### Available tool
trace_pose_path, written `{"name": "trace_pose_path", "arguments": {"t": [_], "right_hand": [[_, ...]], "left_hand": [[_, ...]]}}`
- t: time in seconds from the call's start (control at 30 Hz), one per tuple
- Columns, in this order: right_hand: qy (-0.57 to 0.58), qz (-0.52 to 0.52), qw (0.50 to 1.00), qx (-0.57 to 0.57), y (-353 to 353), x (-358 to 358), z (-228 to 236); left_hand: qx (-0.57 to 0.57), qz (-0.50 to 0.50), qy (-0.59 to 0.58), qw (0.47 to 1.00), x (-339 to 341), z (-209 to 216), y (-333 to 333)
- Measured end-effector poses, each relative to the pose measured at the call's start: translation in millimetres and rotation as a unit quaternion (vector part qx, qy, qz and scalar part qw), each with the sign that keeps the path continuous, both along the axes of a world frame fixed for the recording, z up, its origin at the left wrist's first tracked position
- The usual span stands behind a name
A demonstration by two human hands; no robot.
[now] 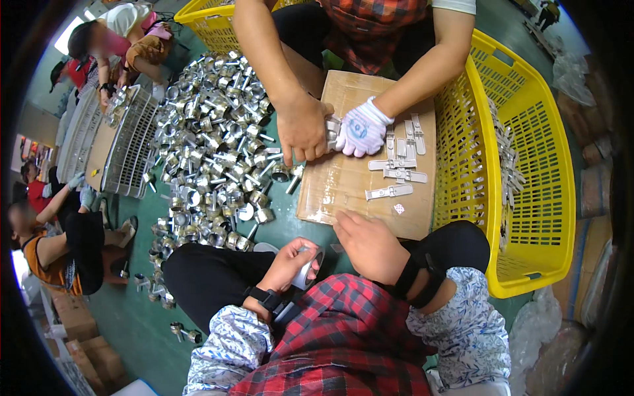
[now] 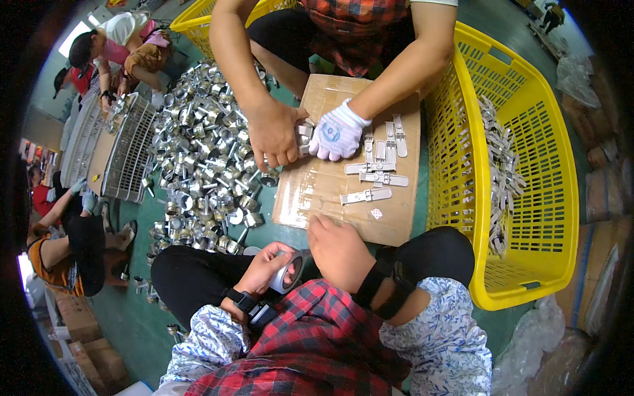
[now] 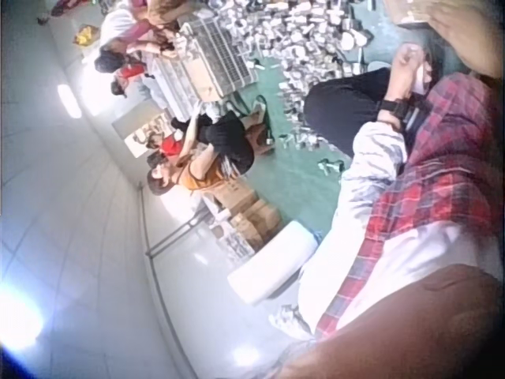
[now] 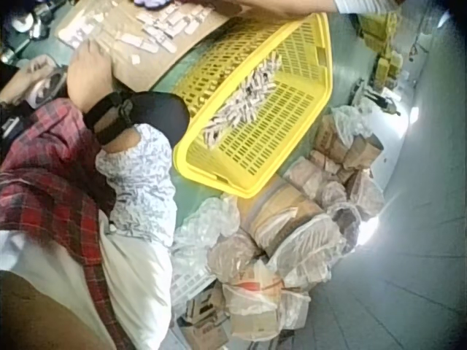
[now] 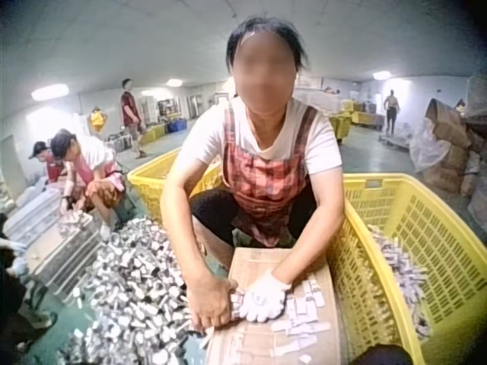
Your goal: Assembling and sorting small metal hardware components like latches and door handles in a manufacturing setting.
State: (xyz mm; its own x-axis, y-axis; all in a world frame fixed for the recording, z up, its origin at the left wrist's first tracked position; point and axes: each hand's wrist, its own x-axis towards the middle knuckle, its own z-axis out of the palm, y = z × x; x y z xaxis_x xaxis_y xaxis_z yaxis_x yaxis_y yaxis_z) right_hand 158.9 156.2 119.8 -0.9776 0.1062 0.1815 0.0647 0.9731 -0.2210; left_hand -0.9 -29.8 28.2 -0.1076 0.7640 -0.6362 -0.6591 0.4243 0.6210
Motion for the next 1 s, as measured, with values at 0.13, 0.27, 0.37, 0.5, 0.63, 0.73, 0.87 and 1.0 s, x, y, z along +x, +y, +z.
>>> {"name": "trace_pose_path", "arguments": {"t": [0.13, 0.27, 0.37, 0.5, 0.63, 0.73, 0.87, 1.0], "right_hand": [[-0.01, -0.003, 1.0, -0.009, 1, 1, -2], [-0.02, 0.0, 1.0, 0.005, -1, 0, -5], [-0.024, 0.002, 1.0, 0.005, -1, -1, -8], [-0.016, 0.006, 1.0, -0.001, 0, -2, -11], [-0.014, 0.011, 1.0, -0.016, 0, -2, -8], [-0.012, 0.009, 0.999, -0.031, 0, -3, -7], [-0.004, 0.008, 0.999, -0.038, 0, -3, -13], [-0.008, 0.003, 0.999, -0.043, 1, -4, -9]], "left_hand": [[0.0, -0.009, 0.004, 1.0, 3, 4, -1], [0.0, -0.003, 0.001, 1.0, 5, 5, -3], [0.003, -0.002, 0.0, 1.0, 5, 5, -3], [0.003, -0.002, -0.006, 1.0, 6, 7, -3], [0.007, -0.006, -0.011, 1.0, 7, 3, -4], [0.011, -0.023, -0.001, 1.0, 8, 0, -4], [0.008, -0.021, 0.005, 1.0, 6, 0, -3], [0.04, 0.033, -0.005, 0.999, 1, 21, 10]]}}
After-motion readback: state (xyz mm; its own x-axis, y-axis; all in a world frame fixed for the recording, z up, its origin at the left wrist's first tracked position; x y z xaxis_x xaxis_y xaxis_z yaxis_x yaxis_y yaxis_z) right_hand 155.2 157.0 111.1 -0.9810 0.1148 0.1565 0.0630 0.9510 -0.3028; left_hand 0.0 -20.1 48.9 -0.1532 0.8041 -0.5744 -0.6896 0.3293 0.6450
